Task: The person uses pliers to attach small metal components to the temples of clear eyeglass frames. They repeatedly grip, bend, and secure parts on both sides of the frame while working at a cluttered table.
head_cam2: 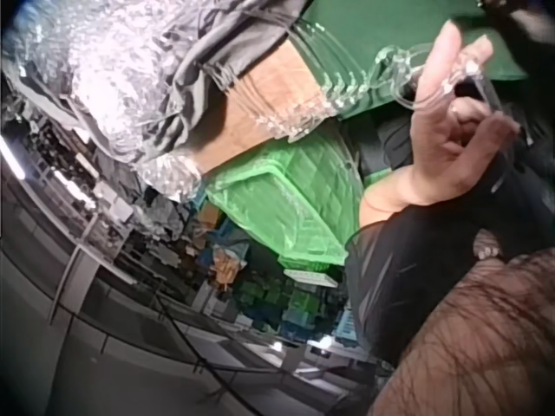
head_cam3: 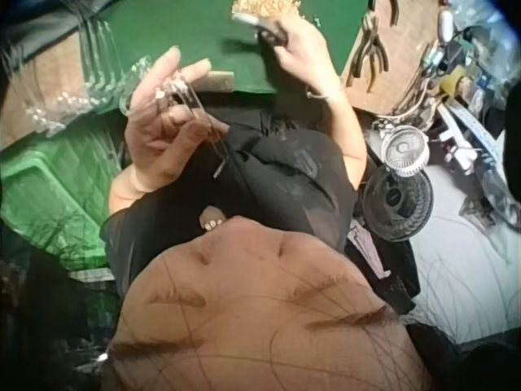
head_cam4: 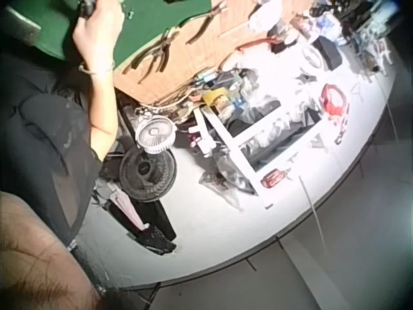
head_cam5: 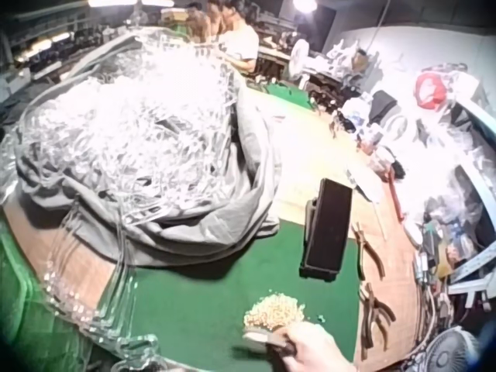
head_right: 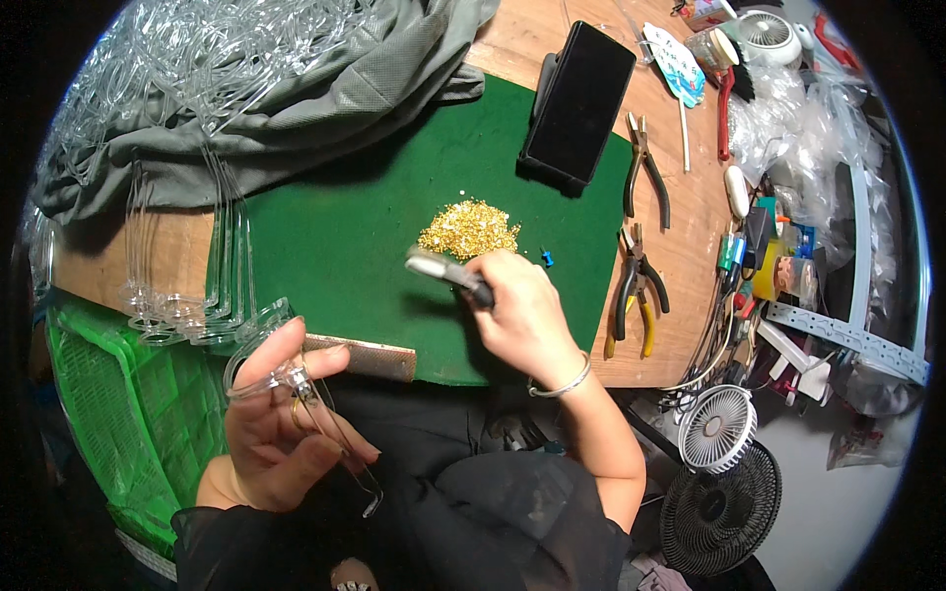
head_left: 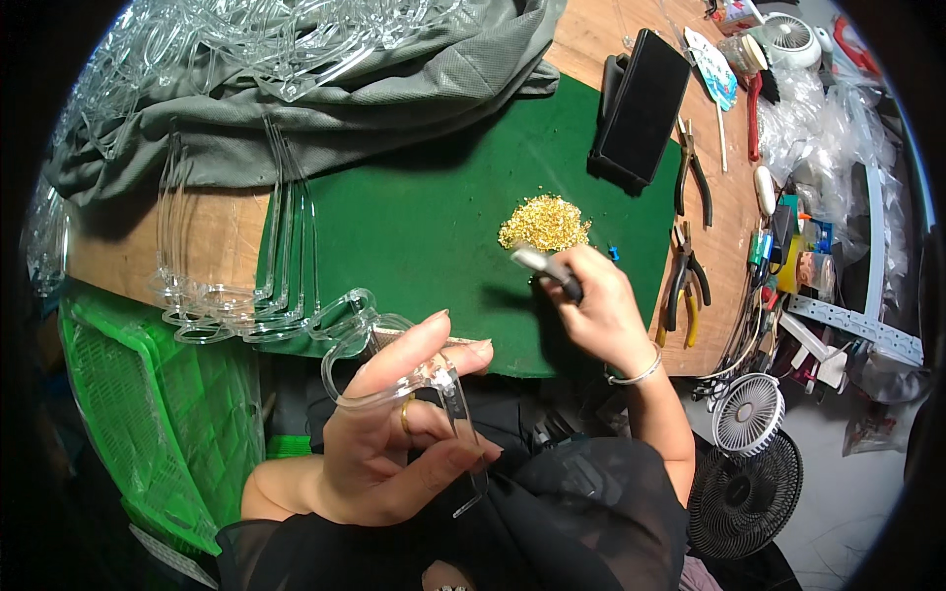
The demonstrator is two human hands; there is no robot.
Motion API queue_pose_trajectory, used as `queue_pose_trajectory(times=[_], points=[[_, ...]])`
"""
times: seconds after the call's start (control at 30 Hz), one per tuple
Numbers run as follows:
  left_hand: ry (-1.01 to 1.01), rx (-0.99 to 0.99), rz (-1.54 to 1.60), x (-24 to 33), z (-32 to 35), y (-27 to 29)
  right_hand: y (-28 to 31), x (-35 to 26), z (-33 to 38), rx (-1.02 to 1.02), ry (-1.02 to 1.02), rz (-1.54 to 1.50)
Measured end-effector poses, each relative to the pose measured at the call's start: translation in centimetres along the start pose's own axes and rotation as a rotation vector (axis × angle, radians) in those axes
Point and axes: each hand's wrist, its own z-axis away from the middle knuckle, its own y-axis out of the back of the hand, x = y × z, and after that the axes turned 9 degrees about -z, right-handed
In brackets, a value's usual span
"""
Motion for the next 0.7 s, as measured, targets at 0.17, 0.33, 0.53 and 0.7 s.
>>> queue_pose_trajectory(times=[0.17,0.33,0.53,0.7], points=[[0.014,0.014,0.004,0.2,0.0,-0.2,0.0,0.2,0.0,0.028,-0.090,-0.037],[0.016,0.020,-0.004,0.2,0.0,-0.3,-0.7,0.3,0.6,-0.010,0.062,0.161],[-0.003,0.013,-0.008,0.1,-0.1,-0.4,-1.1,0.3,0.7,0.040,0.093,0.204],[-0.002,0.018,-0.023,-0.2,0.0,-0.7,-1.8,0.1,0.6,0.074,0.110,0.223]])
